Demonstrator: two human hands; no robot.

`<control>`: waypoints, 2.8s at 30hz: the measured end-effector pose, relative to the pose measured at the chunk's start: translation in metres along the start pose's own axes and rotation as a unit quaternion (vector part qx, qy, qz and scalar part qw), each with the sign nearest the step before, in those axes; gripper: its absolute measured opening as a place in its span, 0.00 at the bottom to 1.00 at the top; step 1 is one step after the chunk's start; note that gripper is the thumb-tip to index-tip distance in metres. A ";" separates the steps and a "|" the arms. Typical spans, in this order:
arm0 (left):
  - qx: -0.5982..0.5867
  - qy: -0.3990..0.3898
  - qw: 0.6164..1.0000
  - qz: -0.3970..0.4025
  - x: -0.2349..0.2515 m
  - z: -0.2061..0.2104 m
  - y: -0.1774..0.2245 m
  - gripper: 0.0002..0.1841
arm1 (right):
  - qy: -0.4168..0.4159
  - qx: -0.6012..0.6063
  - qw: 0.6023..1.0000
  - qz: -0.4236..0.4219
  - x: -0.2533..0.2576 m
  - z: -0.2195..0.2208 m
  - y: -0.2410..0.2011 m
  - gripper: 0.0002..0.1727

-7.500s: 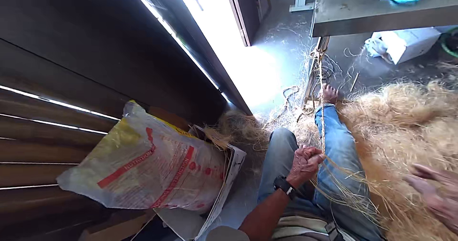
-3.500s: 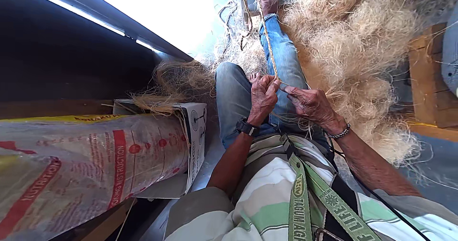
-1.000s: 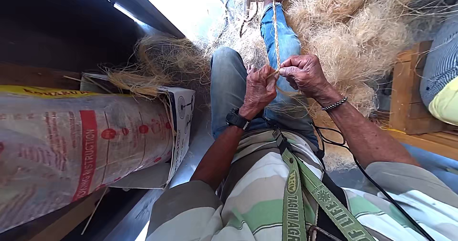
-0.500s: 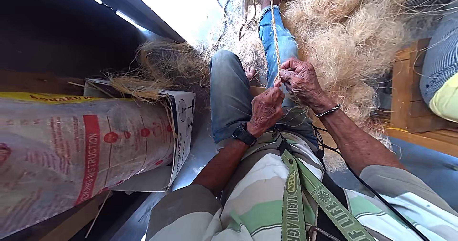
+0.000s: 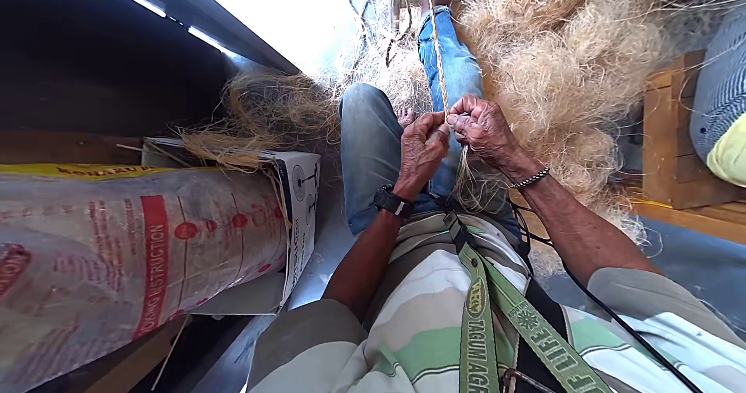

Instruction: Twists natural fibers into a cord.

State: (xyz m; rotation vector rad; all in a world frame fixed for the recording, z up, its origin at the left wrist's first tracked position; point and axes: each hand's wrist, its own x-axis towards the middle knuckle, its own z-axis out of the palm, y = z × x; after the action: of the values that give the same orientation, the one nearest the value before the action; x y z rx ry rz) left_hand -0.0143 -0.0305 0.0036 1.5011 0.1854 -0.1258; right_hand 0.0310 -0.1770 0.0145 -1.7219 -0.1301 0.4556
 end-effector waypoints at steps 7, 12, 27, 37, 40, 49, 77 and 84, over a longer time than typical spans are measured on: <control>0.003 0.031 0.999 0.013 0.012 -0.004 -0.008 0.11 | -0.025 -0.062 0.996 -0.056 -0.001 -0.005 -0.004 0.02; -0.019 0.015 0.999 0.048 0.014 -0.009 -0.008 0.08 | -0.029 -0.134 0.987 -0.089 0.000 -0.008 -0.003 0.03; 0.064 0.014 0.991 0.116 0.016 -0.014 -0.006 0.03 | -0.048 -0.258 0.957 -0.123 -0.001 -0.016 -0.007 0.07; 0.179 0.045 0.979 0.087 0.018 -0.002 -0.001 0.06 | -0.022 -0.341 0.919 -0.199 -0.041 -0.012 -0.007 0.11; 0.048 0.002 0.999 0.022 0.018 -0.006 0.000 0.09 | -0.022 -0.398 0.895 -0.201 -0.048 -0.010 0.005 0.15; 0.050 -0.062 0.996 0.034 -0.013 -0.013 0.024 0.10 | 0.011 -0.416 0.882 -0.221 -0.054 -0.011 0.013 0.17; 0.022 0.004 0.993 0.117 -0.001 -0.003 -0.010 0.07 | 0.308 -0.213 0.877 0.300 -0.226 -0.203 0.104 0.26; 0.041 -0.010 0.995 0.095 -0.009 -0.010 0.001 0.08 | -0.012 -0.446 0.885 0.134 -0.126 -0.165 -0.026 0.28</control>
State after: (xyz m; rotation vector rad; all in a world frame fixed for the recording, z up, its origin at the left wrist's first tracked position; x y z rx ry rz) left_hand -0.0234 -0.0211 0.0059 1.5905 0.0207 0.0038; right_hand -0.0188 -0.3652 0.0905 -2.6652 -0.1291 0.6828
